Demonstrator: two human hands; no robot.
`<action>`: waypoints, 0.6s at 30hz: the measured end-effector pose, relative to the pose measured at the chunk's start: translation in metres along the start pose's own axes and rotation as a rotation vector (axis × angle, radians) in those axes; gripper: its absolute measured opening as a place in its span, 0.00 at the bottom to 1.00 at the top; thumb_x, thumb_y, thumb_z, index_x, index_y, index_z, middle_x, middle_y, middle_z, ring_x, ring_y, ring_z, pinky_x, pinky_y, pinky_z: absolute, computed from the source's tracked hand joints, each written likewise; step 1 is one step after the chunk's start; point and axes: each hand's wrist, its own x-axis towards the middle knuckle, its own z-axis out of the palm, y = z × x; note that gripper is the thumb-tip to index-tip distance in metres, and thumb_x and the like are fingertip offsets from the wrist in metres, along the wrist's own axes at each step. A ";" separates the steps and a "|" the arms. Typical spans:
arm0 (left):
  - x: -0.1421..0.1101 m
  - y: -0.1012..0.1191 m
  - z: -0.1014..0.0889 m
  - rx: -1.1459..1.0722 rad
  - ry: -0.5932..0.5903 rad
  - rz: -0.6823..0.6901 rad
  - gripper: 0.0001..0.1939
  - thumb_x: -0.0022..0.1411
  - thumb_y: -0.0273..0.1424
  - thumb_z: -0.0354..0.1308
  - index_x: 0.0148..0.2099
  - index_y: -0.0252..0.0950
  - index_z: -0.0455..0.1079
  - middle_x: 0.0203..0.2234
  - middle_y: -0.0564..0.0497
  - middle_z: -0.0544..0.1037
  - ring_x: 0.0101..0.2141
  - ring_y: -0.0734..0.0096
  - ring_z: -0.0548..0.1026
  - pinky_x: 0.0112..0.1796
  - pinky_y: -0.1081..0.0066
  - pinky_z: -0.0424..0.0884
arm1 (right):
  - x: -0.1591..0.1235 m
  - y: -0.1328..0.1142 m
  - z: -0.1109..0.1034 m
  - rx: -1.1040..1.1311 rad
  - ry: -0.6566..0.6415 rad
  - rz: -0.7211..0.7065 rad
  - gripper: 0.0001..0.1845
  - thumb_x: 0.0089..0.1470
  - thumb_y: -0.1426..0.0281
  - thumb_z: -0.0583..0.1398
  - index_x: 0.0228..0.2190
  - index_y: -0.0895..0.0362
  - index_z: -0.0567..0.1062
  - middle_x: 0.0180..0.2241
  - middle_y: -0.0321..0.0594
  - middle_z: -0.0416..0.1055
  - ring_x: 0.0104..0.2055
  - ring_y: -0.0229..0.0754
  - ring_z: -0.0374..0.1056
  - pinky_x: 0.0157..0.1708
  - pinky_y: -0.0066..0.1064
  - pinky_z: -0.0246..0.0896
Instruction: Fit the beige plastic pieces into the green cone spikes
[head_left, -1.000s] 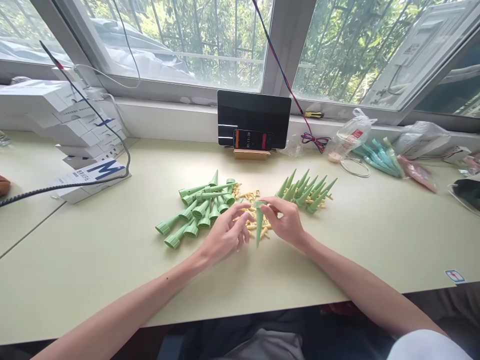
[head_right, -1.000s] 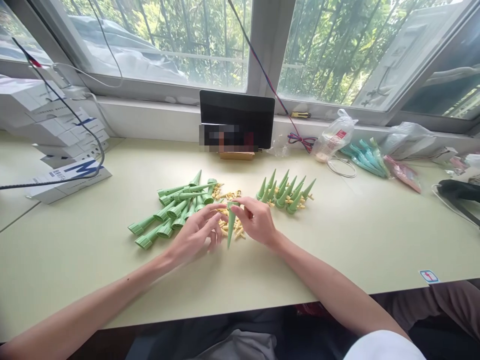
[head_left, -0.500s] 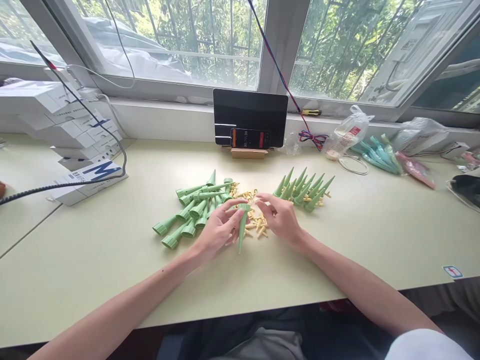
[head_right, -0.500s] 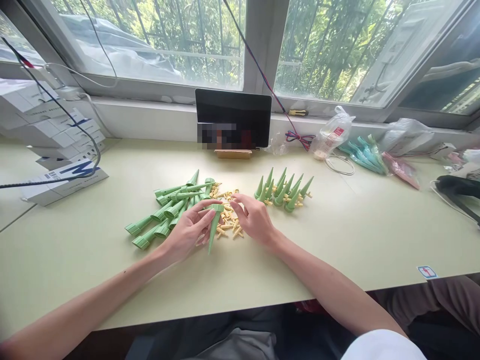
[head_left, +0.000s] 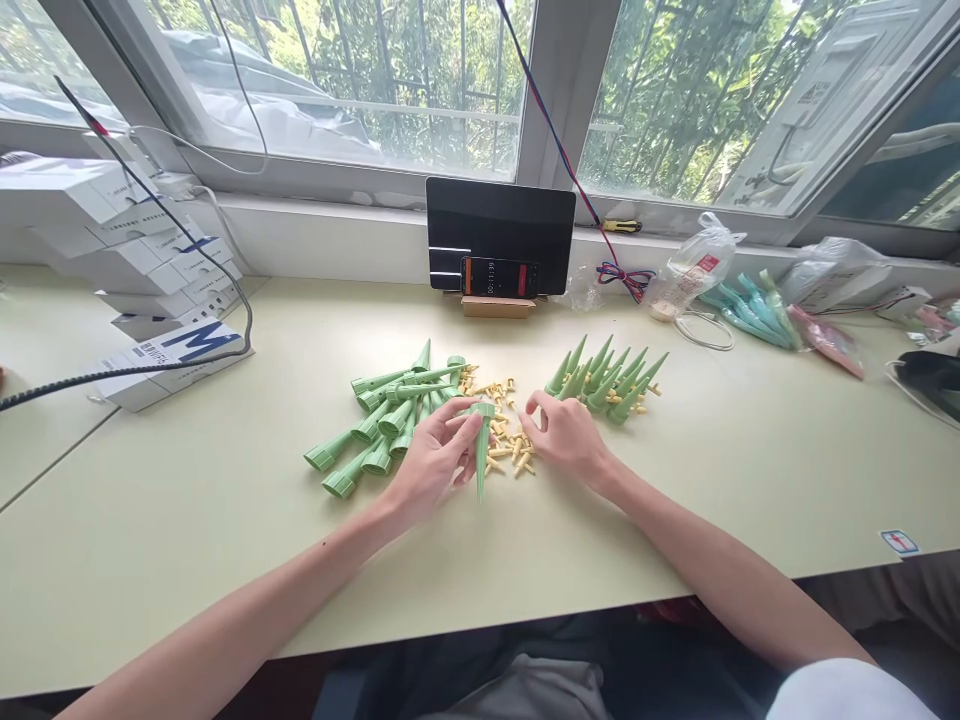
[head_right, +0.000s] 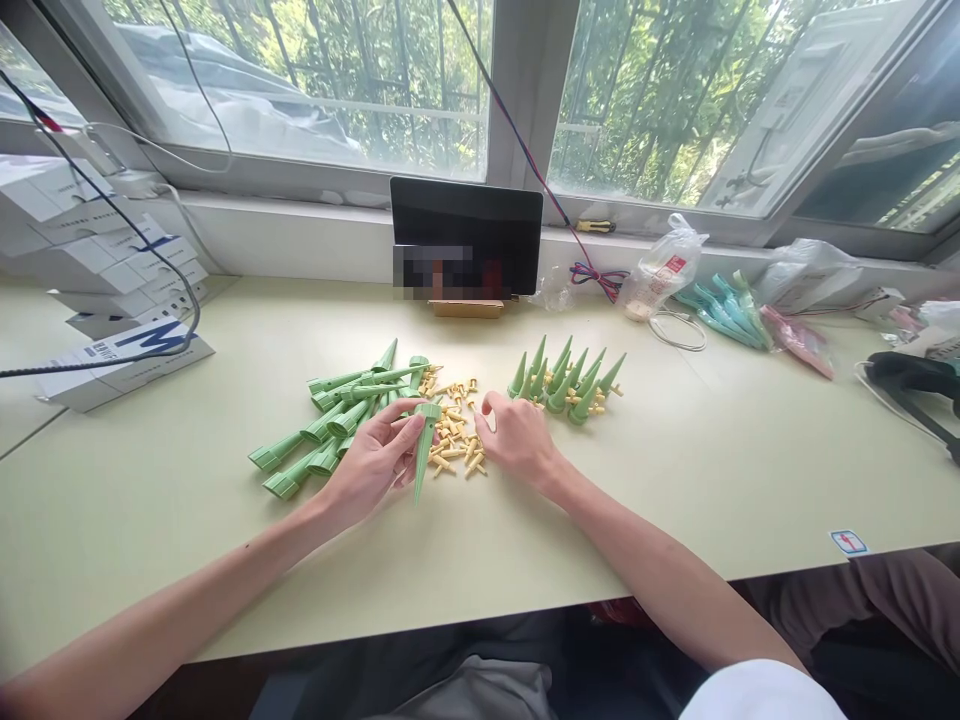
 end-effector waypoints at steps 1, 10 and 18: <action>0.000 0.000 0.000 -0.001 0.002 -0.004 0.20 0.60 0.44 0.63 0.48 0.37 0.67 0.18 0.61 0.66 0.13 0.85 0.59 0.13 0.82 0.58 | 0.000 -0.001 0.000 -0.005 -0.012 0.009 0.07 0.58 0.65 0.57 0.31 0.55 0.71 0.14 0.29 0.63 0.17 0.35 0.59 0.22 0.26 0.46; -0.001 0.000 0.001 -0.035 0.038 -0.060 0.22 0.57 0.46 0.65 0.46 0.38 0.67 0.15 0.62 0.63 0.13 0.84 0.56 0.12 0.82 0.56 | 0.000 0.001 0.003 0.036 -0.117 0.041 0.05 0.53 0.66 0.58 0.30 0.55 0.69 0.15 0.29 0.64 0.20 0.35 0.62 0.23 0.25 0.47; -0.001 0.001 0.002 -0.053 0.032 -0.072 0.21 0.58 0.45 0.65 0.45 0.37 0.67 0.15 0.62 0.63 0.13 0.84 0.56 0.13 0.82 0.55 | 0.001 0.002 0.006 0.114 -0.123 -0.015 0.06 0.55 0.68 0.57 0.28 0.55 0.69 0.16 0.28 0.62 0.18 0.32 0.57 0.23 0.25 0.47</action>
